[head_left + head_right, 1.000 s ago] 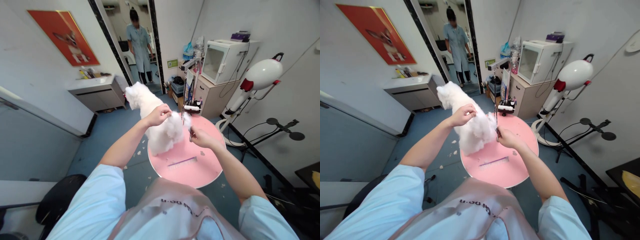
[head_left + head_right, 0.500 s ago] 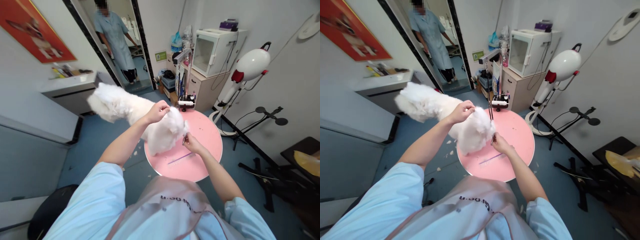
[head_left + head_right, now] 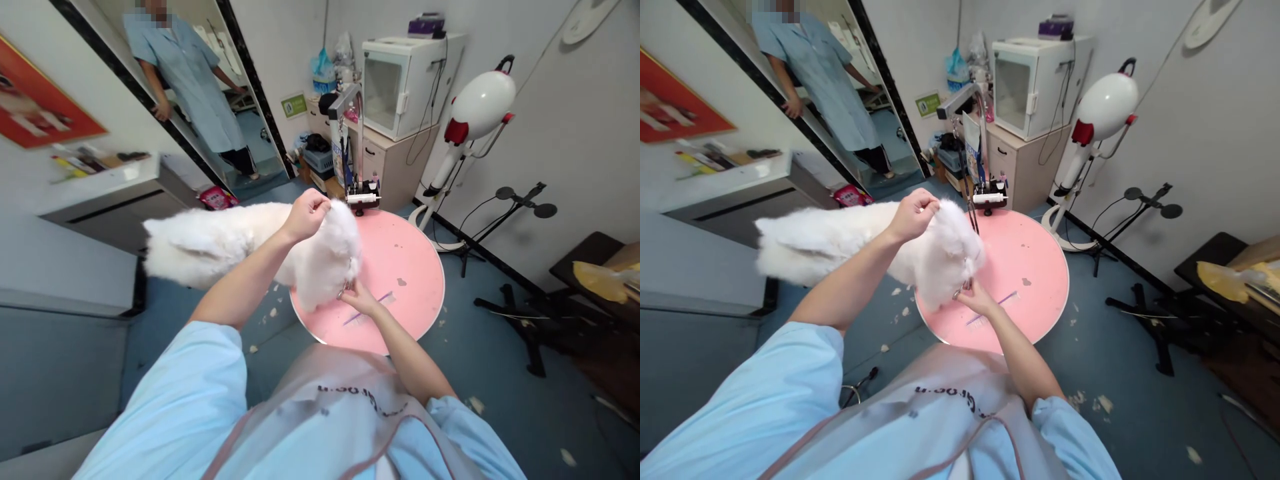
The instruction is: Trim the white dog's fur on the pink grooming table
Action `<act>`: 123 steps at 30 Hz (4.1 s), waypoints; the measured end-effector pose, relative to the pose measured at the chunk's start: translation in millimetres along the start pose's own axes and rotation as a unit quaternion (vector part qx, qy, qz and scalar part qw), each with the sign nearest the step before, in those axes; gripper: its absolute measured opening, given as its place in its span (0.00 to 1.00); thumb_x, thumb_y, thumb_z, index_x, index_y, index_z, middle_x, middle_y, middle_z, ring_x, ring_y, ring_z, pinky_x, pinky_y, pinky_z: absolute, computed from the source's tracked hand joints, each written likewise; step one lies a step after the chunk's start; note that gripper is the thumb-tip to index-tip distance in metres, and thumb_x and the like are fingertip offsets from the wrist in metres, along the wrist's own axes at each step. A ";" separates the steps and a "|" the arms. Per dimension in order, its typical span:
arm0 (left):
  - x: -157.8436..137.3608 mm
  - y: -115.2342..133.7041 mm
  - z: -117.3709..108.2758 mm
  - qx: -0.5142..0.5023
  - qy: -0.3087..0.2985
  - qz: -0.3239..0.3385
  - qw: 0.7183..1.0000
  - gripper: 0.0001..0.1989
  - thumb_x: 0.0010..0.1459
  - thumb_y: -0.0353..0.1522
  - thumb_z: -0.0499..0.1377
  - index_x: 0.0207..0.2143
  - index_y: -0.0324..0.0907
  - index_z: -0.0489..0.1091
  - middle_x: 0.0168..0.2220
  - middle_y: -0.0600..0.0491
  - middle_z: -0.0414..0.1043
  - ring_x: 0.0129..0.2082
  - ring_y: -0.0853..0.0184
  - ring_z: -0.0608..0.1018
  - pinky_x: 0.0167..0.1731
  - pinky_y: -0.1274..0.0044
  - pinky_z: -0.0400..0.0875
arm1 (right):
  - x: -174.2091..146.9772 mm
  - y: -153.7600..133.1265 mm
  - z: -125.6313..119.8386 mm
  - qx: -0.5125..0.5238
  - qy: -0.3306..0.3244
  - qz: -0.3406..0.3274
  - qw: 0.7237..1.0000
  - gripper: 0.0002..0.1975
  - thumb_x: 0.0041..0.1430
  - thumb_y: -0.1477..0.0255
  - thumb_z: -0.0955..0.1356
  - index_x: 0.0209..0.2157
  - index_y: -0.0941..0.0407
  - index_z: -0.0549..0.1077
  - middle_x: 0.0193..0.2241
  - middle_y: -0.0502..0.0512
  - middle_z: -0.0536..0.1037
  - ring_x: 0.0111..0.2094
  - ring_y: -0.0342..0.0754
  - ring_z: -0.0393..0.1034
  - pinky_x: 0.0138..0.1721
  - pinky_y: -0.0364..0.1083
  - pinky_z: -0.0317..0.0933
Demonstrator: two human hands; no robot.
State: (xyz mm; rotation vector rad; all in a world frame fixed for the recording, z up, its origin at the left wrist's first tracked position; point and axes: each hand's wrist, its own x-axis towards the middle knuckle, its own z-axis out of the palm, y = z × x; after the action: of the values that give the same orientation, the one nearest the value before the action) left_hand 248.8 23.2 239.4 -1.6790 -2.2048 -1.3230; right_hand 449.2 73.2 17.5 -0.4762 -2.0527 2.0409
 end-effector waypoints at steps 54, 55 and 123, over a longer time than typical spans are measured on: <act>-33.1 25.6 -31.2 0.075 0.176 0.003 0.982 0.13 0.60 0.37 0.58 0.24 0.41 0.68 0.28 0.52 0.70 0.31 0.70 0.72 0.35 0.78 0.68 | -5.7 -7.5 -14.9 -0.306 0.067 -0.030 0.949 0.17 0.59 0.72 0.61 0.50 0.57 0.64 0.39 0.61 0.75 0.38 0.56 0.70 0.37 0.50 0.64; -32.2 24.7 -31.7 0.072 0.173 0.007 0.982 0.13 0.60 0.37 0.58 0.24 0.41 0.68 0.28 0.52 0.70 0.31 0.70 0.72 0.35 0.78 0.68 | -7.5 -8.4 -13.3 -0.289 0.057 -0.040 0.955 0.18 0.57 0.70 0.64 0.50 0.57 0.64 0.39 0.61 0.75 0.39 0.56 0.70 0.38 0.50 0.64; 91.9 69.4 60.0 -0.069 -0.300 0.023 0.951 0.15 0.49 0.33 0.64 0.15 0.39 0.64 0.14 0.57 0.56 0.18 0.73 0.60 0.23 0.75 0.54 | -39.3 -117.4 53.4 -0.242 0.420 0.105 0.868 0.16 0.47 0.65 0.69 0.39 0.53 0.65 0.36 0.53 0.74 0.38 0.52 0.71 0.36 0.48 0.63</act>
State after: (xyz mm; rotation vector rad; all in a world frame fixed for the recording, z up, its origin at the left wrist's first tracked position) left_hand 293.7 134.1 289.8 -2.4345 -2.3721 -1.0721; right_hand 456.4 10.2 136.5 -1.4245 -1.9165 1.0117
